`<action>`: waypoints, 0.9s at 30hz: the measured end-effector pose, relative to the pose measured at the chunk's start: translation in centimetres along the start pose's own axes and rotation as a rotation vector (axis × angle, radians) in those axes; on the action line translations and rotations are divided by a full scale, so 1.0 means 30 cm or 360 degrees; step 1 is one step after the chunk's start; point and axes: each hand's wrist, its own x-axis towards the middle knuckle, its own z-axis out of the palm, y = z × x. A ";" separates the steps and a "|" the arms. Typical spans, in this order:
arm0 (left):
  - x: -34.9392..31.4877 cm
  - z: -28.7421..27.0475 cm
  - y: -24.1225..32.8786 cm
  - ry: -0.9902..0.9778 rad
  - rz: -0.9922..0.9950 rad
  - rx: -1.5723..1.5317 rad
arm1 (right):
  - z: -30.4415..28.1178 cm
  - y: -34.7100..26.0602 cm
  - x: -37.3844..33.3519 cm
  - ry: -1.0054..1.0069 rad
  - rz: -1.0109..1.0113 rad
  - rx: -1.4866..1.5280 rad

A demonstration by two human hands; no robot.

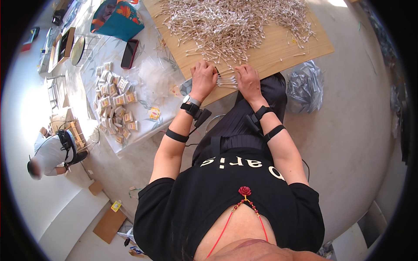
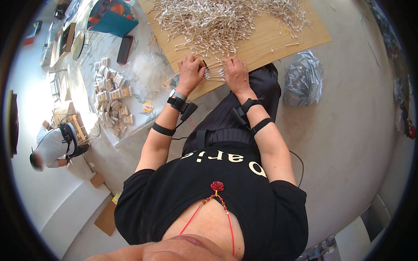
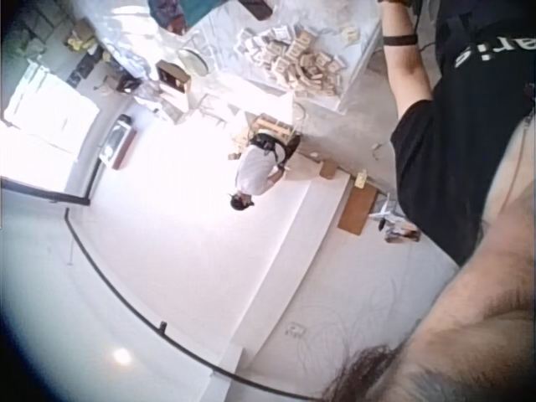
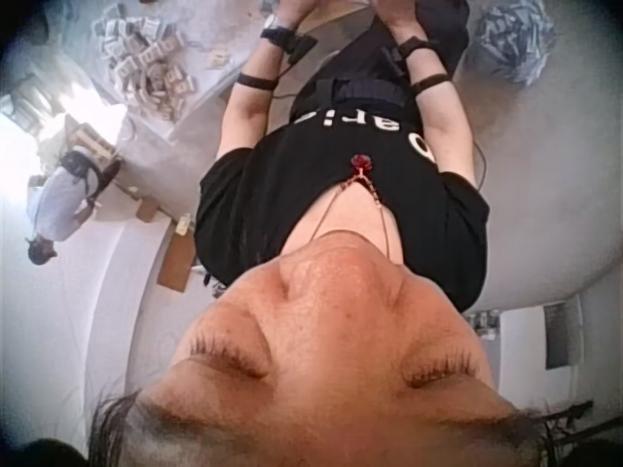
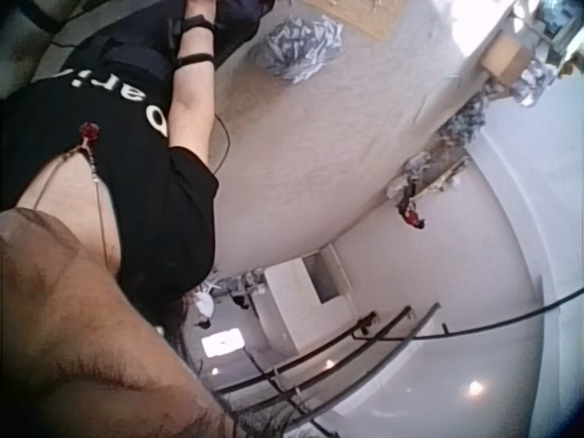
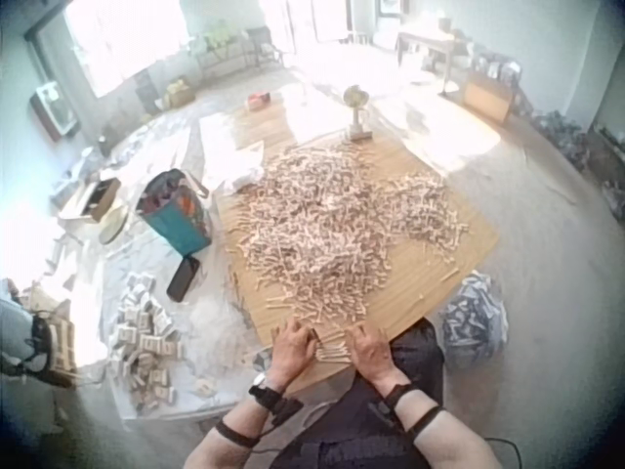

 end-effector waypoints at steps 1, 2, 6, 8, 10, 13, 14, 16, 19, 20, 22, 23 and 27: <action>0.001 -0.005 0.001 -0.0030 0.0016 -0.0032 | 0.002 -0.002 0.002 0.0016 0.0036 -0.0020; 0.010 -0.006 0.004 -0.0033 0.0018 -0.0031 | 0.004 -0.002 0.004 0.0032 0.0072 -0.0040; 0.091 0.012 0.031 0.0152 0.0117 -0.0075 | 0.015 0.014 0.012 0.0087 0.0119 -0.0037; 0.130 0.018 0.030 0.0220 0.0195 -0.0053 | 0.015 0.014 0.013 0.0054 0.0126 -0.0010; 0.165 0.029 0.021 0.0147 0.0364 0.0043 | 0.012 0.011 0.015 0.0050 0.0128 0.0004; 0.204 0.045 0.002 0.0050 0.0456 0.0166 | 0.005 0.005 0.017 0.0046 0.0127 0.0024; 0.215 0.052 -0.003 0.0048 0.0461 0.0165 | 0.004 0.003 0.019 0.0044 0.0120 0.0029; 0.238 0.065 -0.007 0.0059 0.0500 0.0192 | 0.003 0.004 0.022 0.0059 0.0115 0.0026; 0.272 0.083 -0.011 0.0100 0.0508 0.0089 | 0.006 0.007 0.025 0.0073 0.0108 0.0025; 0.276 0.088 -0.012 0.0099 0.0513 0.0088 | 0.007 0.009 0.025 0.0073 0.0108 0.0027; 0.282 0.086 -0.006 0.0178 0.0443 -0.0032 | 0.005 0.004 0.028 0.0073 0.0116 0.0037; 0.283 0.083 -0.005 0.0176 0.0444 -0.0033 | 0.004 0.002 0.029 0.0070 0.0118 0.0049; 0.276 0.046 -0.004 0.0161 0.0372 -0.0134 | 0.008 0.007 0.030 0.0081 0.0126 0.0055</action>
